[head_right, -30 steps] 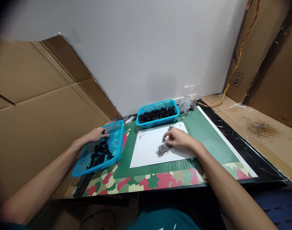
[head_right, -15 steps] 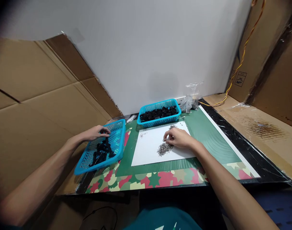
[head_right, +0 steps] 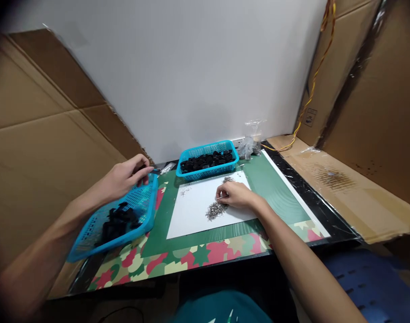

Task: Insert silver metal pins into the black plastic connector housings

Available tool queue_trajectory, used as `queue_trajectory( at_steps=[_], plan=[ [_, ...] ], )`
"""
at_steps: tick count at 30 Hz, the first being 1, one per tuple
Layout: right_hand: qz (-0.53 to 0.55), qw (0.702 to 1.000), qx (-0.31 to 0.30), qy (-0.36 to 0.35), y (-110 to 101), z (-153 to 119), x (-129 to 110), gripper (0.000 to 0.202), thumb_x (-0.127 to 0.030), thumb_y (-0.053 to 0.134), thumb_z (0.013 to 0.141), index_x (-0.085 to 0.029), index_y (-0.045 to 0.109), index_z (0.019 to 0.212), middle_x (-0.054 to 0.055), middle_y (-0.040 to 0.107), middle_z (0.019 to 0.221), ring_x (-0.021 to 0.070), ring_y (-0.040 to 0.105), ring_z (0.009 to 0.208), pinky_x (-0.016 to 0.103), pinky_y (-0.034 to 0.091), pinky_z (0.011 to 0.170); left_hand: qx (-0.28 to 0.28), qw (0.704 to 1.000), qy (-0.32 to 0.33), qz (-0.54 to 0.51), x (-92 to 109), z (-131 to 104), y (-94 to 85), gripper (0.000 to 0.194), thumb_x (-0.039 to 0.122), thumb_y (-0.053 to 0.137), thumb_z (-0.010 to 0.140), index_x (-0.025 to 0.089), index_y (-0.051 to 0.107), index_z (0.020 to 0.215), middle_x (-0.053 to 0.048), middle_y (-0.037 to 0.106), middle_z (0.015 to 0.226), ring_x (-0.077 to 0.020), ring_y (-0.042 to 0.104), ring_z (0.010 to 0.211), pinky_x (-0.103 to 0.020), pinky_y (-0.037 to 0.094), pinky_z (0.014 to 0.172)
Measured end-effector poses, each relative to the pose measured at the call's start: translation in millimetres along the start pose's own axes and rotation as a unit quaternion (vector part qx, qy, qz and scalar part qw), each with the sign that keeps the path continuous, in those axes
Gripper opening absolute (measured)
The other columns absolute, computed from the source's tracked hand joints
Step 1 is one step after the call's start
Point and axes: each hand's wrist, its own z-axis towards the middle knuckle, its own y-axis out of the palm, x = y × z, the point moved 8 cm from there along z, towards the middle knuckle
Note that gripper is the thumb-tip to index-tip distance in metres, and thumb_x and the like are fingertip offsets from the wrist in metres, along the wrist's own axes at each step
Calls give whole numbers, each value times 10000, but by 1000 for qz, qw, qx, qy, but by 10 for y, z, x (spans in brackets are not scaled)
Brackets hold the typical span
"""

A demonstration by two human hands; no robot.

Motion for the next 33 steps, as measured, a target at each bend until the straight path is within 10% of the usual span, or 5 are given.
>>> queue_trajectory(
  at_steps=[6,13,33],
  plan=[
    [12,1000,10,15,-87,49,11,100,-218,729,898,-187,771,983,33,747,907,161,622,798,248,356,671,-27,988,88,-125,826,-3,739,313,527,488,1037,235,597,1074,21,633,766,-161,539,636,-279,402,623],
    [62,998,22,-14,-179,86,13,95,-234,762,891,-154,788,936,0,724,789,129,599,704,228,375,637,-5,954,135,-268,1057,1,1372,301,466,512,1049,243,714,1062,-56,683,1067,-197,639,883,-283,501,678],
    [290,954,72,-1,-99,-13,-67,265,-432,778,896,-169,751,887,-63,412,606,92,324,555,261,239,536,33,916,101,-386,1062,-261,1667,191,352,594,1045,201,705,1010,-16,585,929,-129,505,720,-280,410,657]
  ],
)
